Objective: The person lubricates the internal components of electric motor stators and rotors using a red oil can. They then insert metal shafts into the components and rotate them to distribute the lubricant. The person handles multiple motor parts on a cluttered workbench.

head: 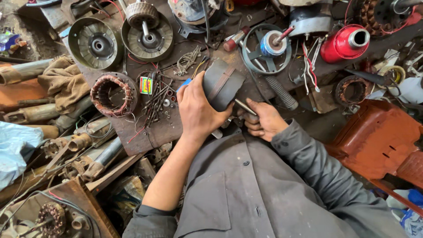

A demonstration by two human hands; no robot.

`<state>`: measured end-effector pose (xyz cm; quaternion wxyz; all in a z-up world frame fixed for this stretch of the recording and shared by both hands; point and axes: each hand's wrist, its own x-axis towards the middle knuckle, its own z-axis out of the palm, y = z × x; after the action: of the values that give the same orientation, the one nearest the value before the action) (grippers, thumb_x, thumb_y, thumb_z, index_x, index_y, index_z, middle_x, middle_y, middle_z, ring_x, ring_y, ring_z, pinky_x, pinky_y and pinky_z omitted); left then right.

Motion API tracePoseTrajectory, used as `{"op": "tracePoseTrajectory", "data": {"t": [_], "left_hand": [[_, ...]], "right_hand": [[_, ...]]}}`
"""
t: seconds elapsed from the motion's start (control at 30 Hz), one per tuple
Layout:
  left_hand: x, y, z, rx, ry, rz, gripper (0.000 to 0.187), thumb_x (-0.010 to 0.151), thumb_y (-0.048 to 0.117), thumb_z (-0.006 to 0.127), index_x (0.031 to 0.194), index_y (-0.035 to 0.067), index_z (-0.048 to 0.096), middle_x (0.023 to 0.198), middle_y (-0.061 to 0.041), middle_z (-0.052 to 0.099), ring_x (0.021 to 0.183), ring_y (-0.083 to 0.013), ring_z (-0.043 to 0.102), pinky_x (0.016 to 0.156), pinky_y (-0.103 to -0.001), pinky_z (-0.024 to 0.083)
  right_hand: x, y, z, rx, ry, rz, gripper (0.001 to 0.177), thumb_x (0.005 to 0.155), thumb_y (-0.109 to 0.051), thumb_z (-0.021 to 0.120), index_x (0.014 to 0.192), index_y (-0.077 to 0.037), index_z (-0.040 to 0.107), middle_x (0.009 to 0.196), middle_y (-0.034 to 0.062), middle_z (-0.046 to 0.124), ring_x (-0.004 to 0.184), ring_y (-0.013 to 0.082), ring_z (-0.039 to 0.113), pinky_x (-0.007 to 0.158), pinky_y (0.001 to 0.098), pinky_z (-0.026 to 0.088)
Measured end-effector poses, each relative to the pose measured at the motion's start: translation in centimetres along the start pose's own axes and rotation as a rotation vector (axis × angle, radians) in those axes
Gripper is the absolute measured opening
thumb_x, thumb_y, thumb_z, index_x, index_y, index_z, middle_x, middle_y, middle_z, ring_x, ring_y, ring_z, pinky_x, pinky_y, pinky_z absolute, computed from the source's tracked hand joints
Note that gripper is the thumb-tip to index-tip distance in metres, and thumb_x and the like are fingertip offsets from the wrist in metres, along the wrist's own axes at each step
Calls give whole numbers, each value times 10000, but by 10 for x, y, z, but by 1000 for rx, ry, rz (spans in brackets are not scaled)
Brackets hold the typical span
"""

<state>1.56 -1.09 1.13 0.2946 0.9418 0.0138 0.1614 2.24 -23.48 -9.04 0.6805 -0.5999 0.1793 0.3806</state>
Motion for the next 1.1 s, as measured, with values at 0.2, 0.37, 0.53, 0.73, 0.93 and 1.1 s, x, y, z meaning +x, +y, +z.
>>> {"op": "tracePoseTrajectory", "data": {"t": [0.2,0.37,0.53,0.73,0.93,1.1], "left_hand": [[1,3,0,27,-7,0,1027,622,389,949,1413,-6,427,1221,-181,632,1159,-338,615,1114,-474,385],[4,4,0,20,-19,-13,1025,616,386,948,1406,-11,429,1218,-179,633,1159,-334,618,1106,-471,385],[3,4,0,16,-12,-11,1027,619,390,951,1404,-14,426,1229,-185,627,1167,-336,613,1107,-471,380],[2,3,0,2,-9,-10,1020,633,382,948,1414,-11,423,1241,-179,625,1176,-336,611,1106,-470,380],[1,2,-1,-1,-9,-11,1028,635,389,949,1419,-9,416,1236,-177,622,1168,-337,610,1110,-471,382],[1,2,-2,1,-15,-8,1026,641,389,949,1416,-13,411,1236,-179,620,1167,-337,608,1108,-473,379]], "right_hand": [[-11,-21,10,-127,76,-221,256,1042,-174,638,1149,58,618,747,64,503,589,210,500,531,351,412],[-28,-48,5,-1337,216,-1561,345,918,-70,714,1232,54,644,803,111,553,625,262,573,554,387,476],[-24,-40,8,-1210,204,-1555,346,917,-63,792,1182,91,631,911,166,634,679,296,641,582,387,517],[-19,-18,11,-993,231,-1168,224,955,-79,722,1104,74,656,776,143,654,605,263,640,552,373,506],[4,-9,-4,-203,24,-159,371,1059,-251,537,918,71,656,615,117,653,461,225,606,447,338,492],[1,-16,-7,35,16,-42,373,1062,-267,479,939,31,667,645,109,662,459,211,612,449,311,508]]}}
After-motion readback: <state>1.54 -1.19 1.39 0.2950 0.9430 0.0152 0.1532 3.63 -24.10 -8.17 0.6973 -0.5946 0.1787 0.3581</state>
